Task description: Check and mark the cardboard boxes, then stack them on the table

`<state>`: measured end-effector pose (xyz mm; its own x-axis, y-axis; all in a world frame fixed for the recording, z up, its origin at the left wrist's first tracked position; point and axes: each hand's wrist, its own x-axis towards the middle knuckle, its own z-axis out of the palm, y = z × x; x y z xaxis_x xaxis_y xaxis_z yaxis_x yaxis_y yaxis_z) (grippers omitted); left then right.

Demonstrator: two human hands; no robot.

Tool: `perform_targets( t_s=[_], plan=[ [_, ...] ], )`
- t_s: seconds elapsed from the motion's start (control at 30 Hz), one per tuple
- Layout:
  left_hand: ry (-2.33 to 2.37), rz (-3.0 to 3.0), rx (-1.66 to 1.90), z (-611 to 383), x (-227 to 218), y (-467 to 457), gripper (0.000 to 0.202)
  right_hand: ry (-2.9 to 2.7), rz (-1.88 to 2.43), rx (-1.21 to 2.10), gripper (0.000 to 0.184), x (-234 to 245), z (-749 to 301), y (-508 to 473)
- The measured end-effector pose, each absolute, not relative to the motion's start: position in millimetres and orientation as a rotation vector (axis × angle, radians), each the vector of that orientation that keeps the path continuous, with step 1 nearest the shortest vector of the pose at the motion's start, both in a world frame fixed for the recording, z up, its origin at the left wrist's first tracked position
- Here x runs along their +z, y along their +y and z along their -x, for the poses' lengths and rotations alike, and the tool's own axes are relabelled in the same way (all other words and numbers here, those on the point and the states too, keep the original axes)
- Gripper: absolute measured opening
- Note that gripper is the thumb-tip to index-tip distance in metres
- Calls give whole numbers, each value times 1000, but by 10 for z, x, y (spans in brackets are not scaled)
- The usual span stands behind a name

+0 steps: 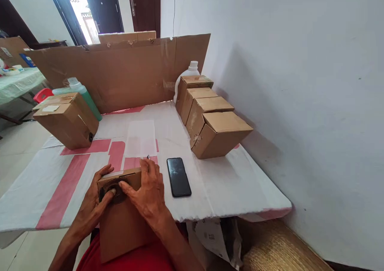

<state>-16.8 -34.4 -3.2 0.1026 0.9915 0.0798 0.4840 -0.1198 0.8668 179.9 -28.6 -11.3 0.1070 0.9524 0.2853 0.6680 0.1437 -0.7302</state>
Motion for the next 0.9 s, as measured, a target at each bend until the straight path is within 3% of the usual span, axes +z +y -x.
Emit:
perform_targets(
  t_s=[0.1,0.3,0.4,0.57,0.67,0.73,0.9],
  plan=[
    [1467,-1654,965,194,-54,-431,60,-1763,1546,469,52,-12,-1713,-323],
    [1482,-1580,998,220,-106,-464,60,-1590,1500,598,47,-97,-1849,-291],
    [1479,-1477,996,211,-142,-430,71,-1533,1754,694,42,-231,-2132,-162],
    [1432,-1408,978,262,-242,-393,86,-1683,2012,805,11,-551,-2346,-70],
    [1413,-1410,957,298,-238,-401,87,-1698,2006,819,9,-677,-2283,-63],
    [1400,-1418,933,312,-209,-411,87,-1683,1949,835,17,-700,-2272,-32],
    [1386,-1460,926,306,-169,-424,96,-1487,1794,853,21,-527,-2471,67]
  ],
)
